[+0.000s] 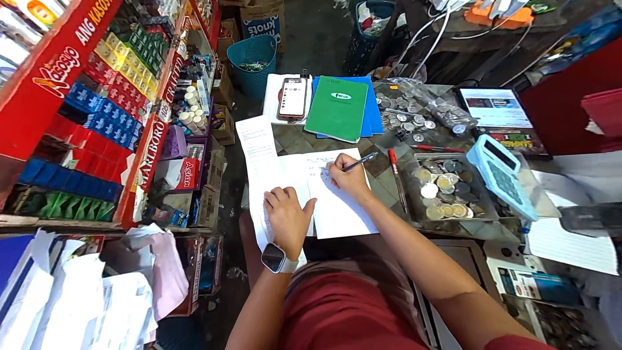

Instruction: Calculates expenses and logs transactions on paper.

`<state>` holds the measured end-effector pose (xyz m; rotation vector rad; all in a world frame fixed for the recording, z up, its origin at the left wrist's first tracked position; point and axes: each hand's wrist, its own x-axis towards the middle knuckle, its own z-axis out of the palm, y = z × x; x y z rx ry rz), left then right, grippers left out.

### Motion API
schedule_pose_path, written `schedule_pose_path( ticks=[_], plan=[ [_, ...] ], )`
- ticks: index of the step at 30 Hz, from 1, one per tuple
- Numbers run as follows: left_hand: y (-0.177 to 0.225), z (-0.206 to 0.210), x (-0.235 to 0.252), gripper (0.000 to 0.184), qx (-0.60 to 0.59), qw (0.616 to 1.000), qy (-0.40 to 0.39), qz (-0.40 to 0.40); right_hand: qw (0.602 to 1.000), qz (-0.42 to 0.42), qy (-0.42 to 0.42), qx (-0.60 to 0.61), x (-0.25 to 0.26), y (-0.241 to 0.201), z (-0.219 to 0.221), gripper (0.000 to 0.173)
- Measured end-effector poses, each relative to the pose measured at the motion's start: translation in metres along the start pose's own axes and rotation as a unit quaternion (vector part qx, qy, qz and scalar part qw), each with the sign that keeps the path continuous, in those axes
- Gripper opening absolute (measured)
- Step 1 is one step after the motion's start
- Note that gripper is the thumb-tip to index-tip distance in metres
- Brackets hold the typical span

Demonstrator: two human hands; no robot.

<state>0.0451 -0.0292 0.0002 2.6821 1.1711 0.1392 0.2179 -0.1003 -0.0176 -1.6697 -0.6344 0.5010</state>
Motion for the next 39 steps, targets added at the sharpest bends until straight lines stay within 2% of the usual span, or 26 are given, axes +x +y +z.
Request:
schedule_pose_path(
  ticks=[7, 12, 25, 29, 34, 39],
  plan=[
    [-0.001, 0.002, -0.001, 0.074, -0.002, 1.0, 0.009, 0.006, 0.999, -0.053, 0.011, -0.009, -0.002, 0.009, 0.004, 0.033],
    [-0.002, 0.006, -0.001, 0.074, -0.015, 0.999, 0.039, 0.012, 0.999, -0.047, 0.01, -0.01, -0.002, 0.008, 0.004, 0.031],
    [-0.004, 0.003, -0.002, 0.076, -0.007, 1.0, 0.011, 0.003, 0.995, -0.087, 0.022, -0.033, -0.001, 0.014, 0.007, 0.034],
    [-0.001, 0.003, -0.002, 0.075, -0.018, 1.0, 0.001, -0.002, 0.995, -0.083, 0.028, -0.049, 0.0, 0.019, 0.002, 0.03],
    [0.003, 0.011, -0.006, 0.071, 0.003, 0.999, 0.052, 0.004, 0.988, -0.13, 0.021, -0.076, 0.002, 0.024, 0.0, 0.028],
    [0.008, 0.008, -0.009, 0.074, 0.015, 1.0, 0.007, 0.008, 0.989, -0.111, -0.014, -0.102, 0.003, 0.021, -0.013, 0.029]
  ],
)
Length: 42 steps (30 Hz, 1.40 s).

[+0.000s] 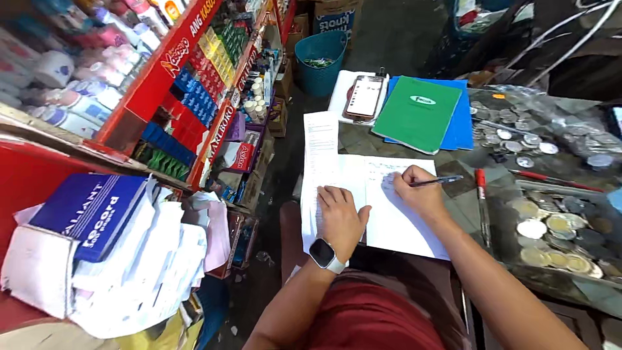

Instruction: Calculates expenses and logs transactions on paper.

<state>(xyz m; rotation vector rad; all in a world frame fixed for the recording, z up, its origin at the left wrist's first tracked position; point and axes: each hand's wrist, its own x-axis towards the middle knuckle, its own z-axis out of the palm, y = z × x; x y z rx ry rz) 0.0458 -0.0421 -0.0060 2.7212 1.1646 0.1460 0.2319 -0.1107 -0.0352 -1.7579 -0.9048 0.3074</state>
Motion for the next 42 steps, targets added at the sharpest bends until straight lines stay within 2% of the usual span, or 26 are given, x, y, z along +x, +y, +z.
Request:
schedule_pose_path(
  ticks=[5, 17, 22, 35, 42],
  plan=[
    [-0.001, -0.004, -0.001, 0.08, 0.002, 0.999, -0.041, 0.001, 0.999, 0.02, -0.002, 0.033, 0.0, 0.0, -0.002, 0.027],
    [0.003, -0.003, -0.001, 0.08, 0.008, 0.999, -0.037, 0.005, 0.999, 0.027, 0.001, 0.043, -0.002, -0.001, -0.005, 0.026],
    [-0.001, 0.002, -0.004, 0.079, -0.003, 1.0, 0.005, 0.013, 0.995, 0.057, 0.051, 0.068, -0.004, -0.012, -0.003, 0.027],
    [-0.01, 0.002, -0.003, 0.083, 0.013, 1.0, -0.002, 0.013, 0.998, 0.022, 0.018, 0.055, -0.003, -0.006, 0.004, 0.031],
    [-0.01, 0.001, -0.003, 0.083, 0.022, 1.0, -0.009, 0.012, 0.996, 0.041, 0.024, 0.072, -0.003, -0.01, 0.004, 0.031]
  ],
)
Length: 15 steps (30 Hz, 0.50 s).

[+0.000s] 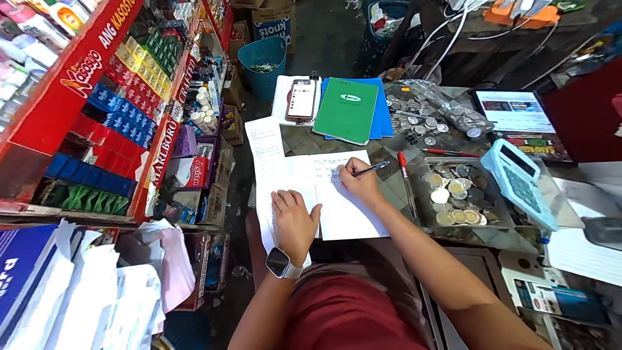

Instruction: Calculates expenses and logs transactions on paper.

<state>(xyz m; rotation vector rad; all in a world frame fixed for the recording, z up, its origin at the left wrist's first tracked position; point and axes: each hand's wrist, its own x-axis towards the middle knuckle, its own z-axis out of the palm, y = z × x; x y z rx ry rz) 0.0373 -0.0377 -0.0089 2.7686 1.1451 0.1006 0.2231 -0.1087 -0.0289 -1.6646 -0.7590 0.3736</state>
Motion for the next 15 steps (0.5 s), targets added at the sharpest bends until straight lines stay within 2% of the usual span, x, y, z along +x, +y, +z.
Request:
schedule_pose_path(
  ticks=[15],
  plan=[
    [-0.0029, 0.0018, 0.0, 0.083, 0.004, 1.0, 0.008, 0.004, 0.999, -0.034, 0.008, -0.018, -0.0001, 0.0037, 0.0015, 0.031]
  ],
)
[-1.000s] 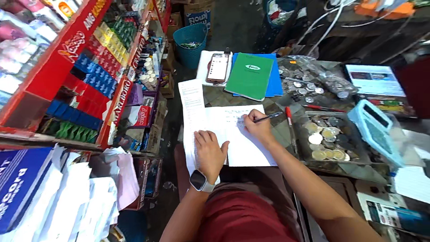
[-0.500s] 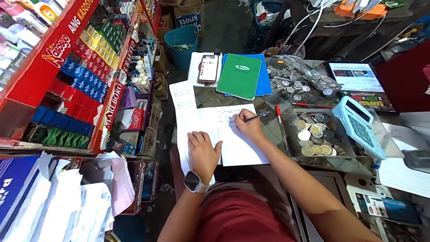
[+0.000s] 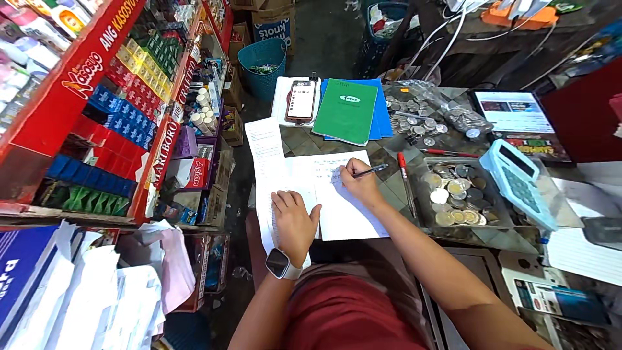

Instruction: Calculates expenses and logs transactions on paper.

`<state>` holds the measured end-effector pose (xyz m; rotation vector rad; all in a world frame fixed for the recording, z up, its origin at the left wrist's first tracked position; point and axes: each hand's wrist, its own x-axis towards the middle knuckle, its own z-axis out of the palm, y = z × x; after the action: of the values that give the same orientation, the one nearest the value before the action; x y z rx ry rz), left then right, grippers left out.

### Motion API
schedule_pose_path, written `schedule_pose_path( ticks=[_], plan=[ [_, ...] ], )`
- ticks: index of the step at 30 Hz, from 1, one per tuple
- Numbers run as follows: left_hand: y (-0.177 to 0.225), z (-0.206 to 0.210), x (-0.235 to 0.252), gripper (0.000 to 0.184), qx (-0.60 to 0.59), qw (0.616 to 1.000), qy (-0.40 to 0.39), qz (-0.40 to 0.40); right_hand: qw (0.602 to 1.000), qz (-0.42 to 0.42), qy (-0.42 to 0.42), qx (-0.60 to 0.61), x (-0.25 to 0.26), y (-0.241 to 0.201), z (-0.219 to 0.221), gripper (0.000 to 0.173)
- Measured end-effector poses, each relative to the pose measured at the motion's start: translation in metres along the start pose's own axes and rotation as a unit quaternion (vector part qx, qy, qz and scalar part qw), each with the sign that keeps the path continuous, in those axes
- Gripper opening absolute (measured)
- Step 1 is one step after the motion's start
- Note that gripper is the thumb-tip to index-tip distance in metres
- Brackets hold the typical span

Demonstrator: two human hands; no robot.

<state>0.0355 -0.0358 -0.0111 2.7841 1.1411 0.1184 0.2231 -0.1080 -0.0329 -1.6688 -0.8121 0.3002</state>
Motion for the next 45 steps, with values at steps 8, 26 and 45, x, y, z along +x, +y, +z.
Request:
schedule_pose_path(
  ticks=[8, 26, 45],
  plan=[
    [0.003, 0.0, 0.0, 0.08, -0.021, 1.0, 0.003, 0.0, 1.0, -0.014, 0.01, -0.014, 0.001, 0.012, -0.004, 0.029],
    [0.008, -0.001, 0.002, 0.081, -0.006, 1.0, -0.016, -0.002, 0.997, 0.071, 0.024, 0.026, 0.004, 0.0, -0.016, 0.028],
    [0.008, -0.002, 0.002, 0.082, 0.002, 1.0, -0.019, -0.002, 0.995, 0.083, 0.027, 0.044, 0.004, 0.0, -0.016, 0.027]
  ],
)
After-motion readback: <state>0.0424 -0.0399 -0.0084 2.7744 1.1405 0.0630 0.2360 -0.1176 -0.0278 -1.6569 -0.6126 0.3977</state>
